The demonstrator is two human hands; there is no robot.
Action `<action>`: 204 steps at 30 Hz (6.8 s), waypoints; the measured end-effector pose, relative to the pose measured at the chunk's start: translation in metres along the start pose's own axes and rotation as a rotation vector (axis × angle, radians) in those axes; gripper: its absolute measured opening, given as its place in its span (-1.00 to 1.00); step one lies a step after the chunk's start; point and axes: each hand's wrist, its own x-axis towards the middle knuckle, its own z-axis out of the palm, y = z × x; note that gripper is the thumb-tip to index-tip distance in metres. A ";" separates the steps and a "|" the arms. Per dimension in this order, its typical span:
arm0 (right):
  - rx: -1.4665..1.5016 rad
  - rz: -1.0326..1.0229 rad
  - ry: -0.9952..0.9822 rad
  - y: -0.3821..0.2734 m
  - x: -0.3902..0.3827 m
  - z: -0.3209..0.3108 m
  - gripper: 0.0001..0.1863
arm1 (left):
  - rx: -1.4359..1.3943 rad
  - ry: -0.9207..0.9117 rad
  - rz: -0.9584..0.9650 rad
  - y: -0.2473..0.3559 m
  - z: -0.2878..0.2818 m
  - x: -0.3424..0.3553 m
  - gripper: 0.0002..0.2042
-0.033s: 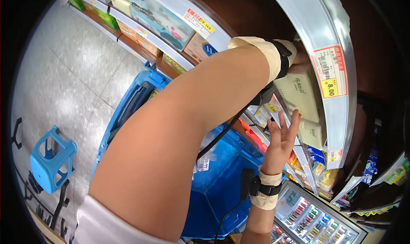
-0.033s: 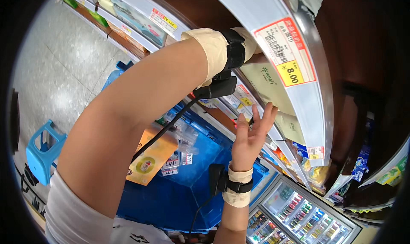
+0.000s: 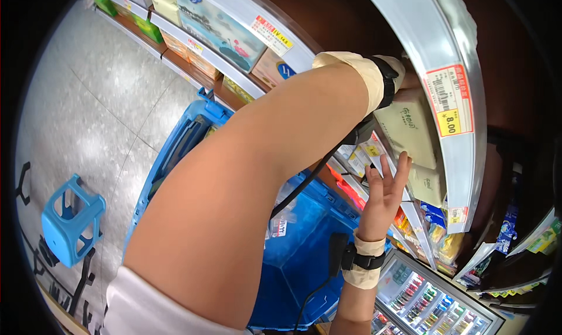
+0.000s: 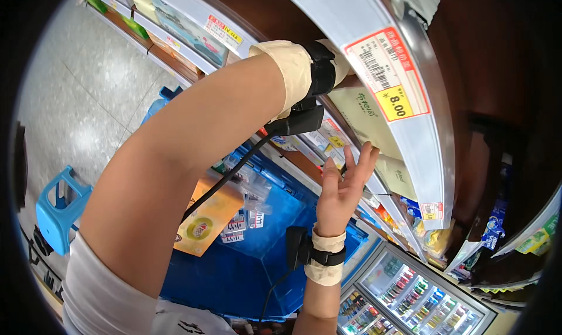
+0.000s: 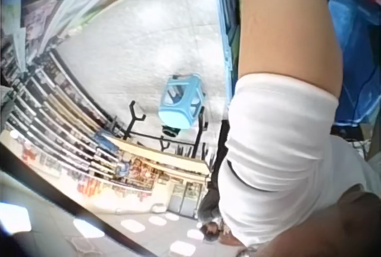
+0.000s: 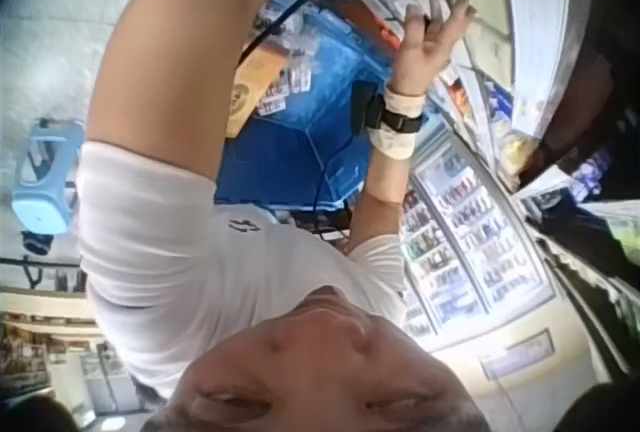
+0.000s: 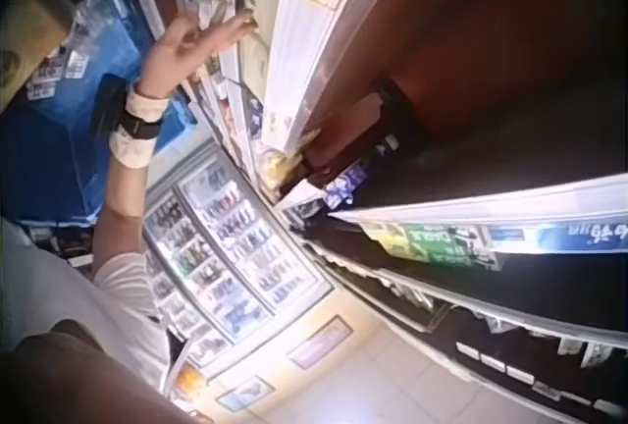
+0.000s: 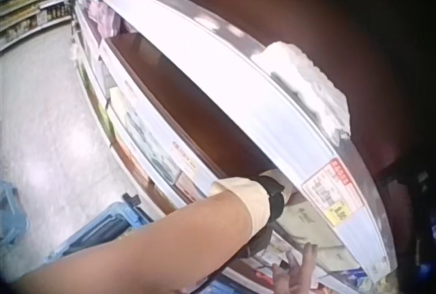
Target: The person takes various packaged goods, including boxes of tissues, toothpaste, and other toiletries, from a blue plastic crate and places them onto the shelves of a retail store. The person handles items one by one, arranging them neatly on the shelf.
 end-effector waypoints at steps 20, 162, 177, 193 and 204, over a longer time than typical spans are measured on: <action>0.017 -0.029 -0.017 0.009 0.005 -0.006 -0.35 | -0.033 0.091 0.015 -0.002 -0.018 -0.056 -0.50; 0.594 0.705 -0.639 0.154 -0.242 0.084 -0.18 | 0.812 -0.557 -0.613 0.070 -0.103 -0.560 -0.50; 0.502 0.884 -0.785 0.168 -0.228 0.078 -0.17 | 0.812 -0.491 -0.517 0.059 -0.103 -0.475 -0.50; 0.458 0.713 -0.684 0.139 -0.229 0.067 -0.03 | -0.240 -0.031 -0.983 -0.052 -0.068 -0.446 -0.65; 0.359 0.296 -0.645 0.025 -0.197 -0.035 0.00 | -0.623 0.035 -0.956 0.101 -0.041 -0.442 -0.50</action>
